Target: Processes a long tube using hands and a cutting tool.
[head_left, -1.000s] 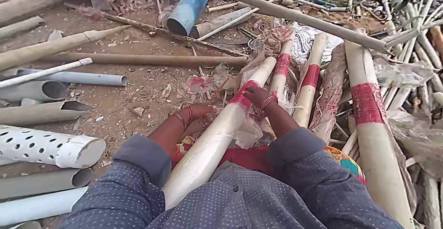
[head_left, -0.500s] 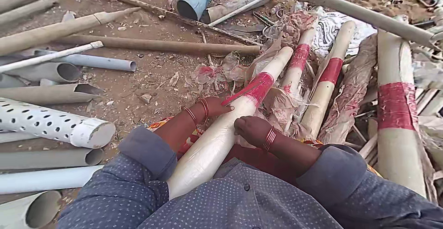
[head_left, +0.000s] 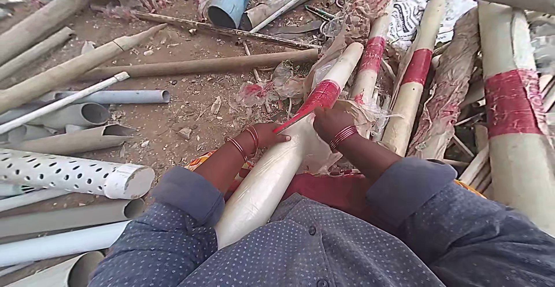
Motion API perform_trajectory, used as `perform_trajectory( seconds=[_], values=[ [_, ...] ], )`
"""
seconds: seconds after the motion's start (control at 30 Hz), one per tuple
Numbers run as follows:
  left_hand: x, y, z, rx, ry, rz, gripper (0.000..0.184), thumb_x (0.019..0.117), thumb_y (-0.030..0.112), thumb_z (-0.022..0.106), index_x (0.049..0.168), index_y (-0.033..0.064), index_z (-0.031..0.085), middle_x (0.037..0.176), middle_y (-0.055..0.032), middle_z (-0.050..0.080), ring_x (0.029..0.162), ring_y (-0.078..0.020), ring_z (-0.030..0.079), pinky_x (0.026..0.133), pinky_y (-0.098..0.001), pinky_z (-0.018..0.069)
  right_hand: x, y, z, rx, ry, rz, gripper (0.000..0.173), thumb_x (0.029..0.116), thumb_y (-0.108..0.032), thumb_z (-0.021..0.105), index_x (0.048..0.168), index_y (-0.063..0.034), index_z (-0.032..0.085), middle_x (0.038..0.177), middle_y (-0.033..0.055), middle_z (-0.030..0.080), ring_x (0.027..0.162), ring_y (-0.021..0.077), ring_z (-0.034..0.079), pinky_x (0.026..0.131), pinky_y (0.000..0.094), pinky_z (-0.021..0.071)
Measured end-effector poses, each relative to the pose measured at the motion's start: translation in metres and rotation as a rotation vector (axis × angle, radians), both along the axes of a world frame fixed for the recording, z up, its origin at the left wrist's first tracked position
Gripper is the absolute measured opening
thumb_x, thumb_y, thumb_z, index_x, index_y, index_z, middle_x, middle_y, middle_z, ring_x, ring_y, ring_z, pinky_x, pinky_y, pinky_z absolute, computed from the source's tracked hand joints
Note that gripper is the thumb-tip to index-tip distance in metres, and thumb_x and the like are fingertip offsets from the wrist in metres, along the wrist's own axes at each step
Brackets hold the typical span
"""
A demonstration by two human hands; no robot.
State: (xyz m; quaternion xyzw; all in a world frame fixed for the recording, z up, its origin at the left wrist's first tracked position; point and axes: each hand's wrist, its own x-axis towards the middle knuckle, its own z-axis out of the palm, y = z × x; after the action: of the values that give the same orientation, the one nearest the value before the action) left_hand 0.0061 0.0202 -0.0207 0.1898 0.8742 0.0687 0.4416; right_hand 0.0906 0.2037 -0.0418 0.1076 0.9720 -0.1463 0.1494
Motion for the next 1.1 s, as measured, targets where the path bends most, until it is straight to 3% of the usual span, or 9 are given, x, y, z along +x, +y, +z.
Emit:
perform_trajectory(
  seconds=[0.07,0.2,0.4,0.53,0.67,0.73,0.83,1.0,1.1],
  values=[
    [0.000,-0.001,-0.001,0.022,-0.004,0.024,0.054,0.1038,0.044,0.057,0.140,0.0040,0.056,0.122,-0.0263,0.064,0.105,-0.0396,0.064,0.091,-0.0583,0.0492,-0.011,0.050,0.011,-0.002,-0.079,-0.227,0.035,0.1076,-0.020,0.043,0.128,0.0044,0.058,0.121,0.0315,0.066,0.116,0.0498,0.064,0.087,0.0686,0.0485],
    [-0.002,0.000,-0.003,0.040,-0.014,0.038,0.052,0.1057,0.042,0.055,0.140,0.0032,0.055,0.122,-0.0267,0.064,0.103,-0.0393,0.063,0.090,-0.0579,0.0486,-0.005,0.087,0.020,-0.155,-0.158,-0.239,0.041,0.1092,-0.033,0.050,0.123,0.0023,0.065,0.112,0.0275,0.070,0.107,0.0446,0.067,0.096,0.0664,0.0462],
    [-0.015,-0.007,-0.014,0.171,0.012,0.118,0.044,0.1070,0.042,0.052,0.137,0.0108,0.060,0.114,-0.0183,0.067,0.086,-0.0275,0.061,0.075,-0.0475,0.0492,-0.005,0.106,0.027,-0.541,0.064,-0.434,0.038,0.0984,-0.016,0.071,0.132,-0.0040,0.059,0.110,0.0181,0.067,0.081,0.0243,0.067,0.078,0.0445,0.0562],
    [-0.007,-0.001,0.004,0.212,0.036,0.172,0.042,0.1077,0.039,0.051,0.133,0.0082,0.061,0.106,-0.0108,0.069,0.074,-0.0164,0.056,0.068,-0.0366,0.0468,-0.005,0.103,0.033,-0.764,0.090,-0.498,0.034,0.0984,-0.001,0.063,0.131,-0.0033,0.058,0.108,0.0143,0.065,0.076,0.0154,0.062,0.070,0.0327,0.0542],
    [-0.008,-0.001,0.003,0.312,0.158,0.179,0.046,0.1069,0.046,0.049,0.131,0.0093,0.063,0.098,-0.0102,0.070,0.069,-0.0188,0.059,0.067,-0.0401,0.0493,-0.002,0.110,0.043,-1.272,0.427,-0.769,0.027,0.0965,0.002,0.040,0.115,-0.0101,0.057,0.094,0.0007,0.072,0.074,0.0103,0.071,0.068,0.0277,0.0601],
    [-0.008,-0.004,0.003,0.466,0.279,0.269,0.044,0.1073,0.043,0.051,0.127,0.0061,0.062,0.090,-0.0099,0.068,0.066,-0.0186,0.057,0.065,-0.0403,0.0493,-0.001,0.108,0.047,-1.290,0.510,-0.717,0.022,0.0994,-0.001,0.041,0.113,-0.0107,0.057,0.099,0.0013,0.071,0.083,0.0124,0.072,0.074,0.0296,0.0606],
    [-0.005,-0.007,0.001,0.900,0.422,0.334,0.035,0.1084,0.034,0.048,0.124,0.0066,0.063,0.075,0.0052,0.061,0.056,-0.0007,0.053,0.053,-0.0198,0.0478,0.006,0.071,0.043,-1.078,0.399,-0.361,0.020,0.1056,-0.011,0.051,0.121,-0.0026,0.060,0.110,0.0064,0.068,0.097,0.0106,0.068,0.086,0.0298,0.0560],
    [0.022,0.004,0.026,1.474,0.152,0.253,0.047,0.1119,0.040,0.027,0.123,0.0062,0.058,0.071,0.0127,0.062,0.057,0.0008,0.059,0.056,-0.0158,0.0533,0.029,-0.005,0.025,-0.844,0.357,0.300,0.060,0.0937,-0.025,0.074,0.142,0.0044,0.054,0.132,0.0206,0.066,0.125,0.0309,0.062,0.108,0.0500,0.0463],
    [0.038,0.014,0.026,1.594,0.047,0.159,0.061,0.1048,0.062,0.032,0.124,0.0118,0.061,0.078,0.0149,0.066,0.068,0.0009,0.063,0.067,-0.0187,0.0561,0.041,-0.029,0.038,-0.917,0.178,0.229,0.049,0.0962,-0.028,0.072,0.131,0.0042,0.058,0.111,0.0149,0.068,0.099,0.0172,0.065,0.091,0.0366,0.0512]
  ],
)
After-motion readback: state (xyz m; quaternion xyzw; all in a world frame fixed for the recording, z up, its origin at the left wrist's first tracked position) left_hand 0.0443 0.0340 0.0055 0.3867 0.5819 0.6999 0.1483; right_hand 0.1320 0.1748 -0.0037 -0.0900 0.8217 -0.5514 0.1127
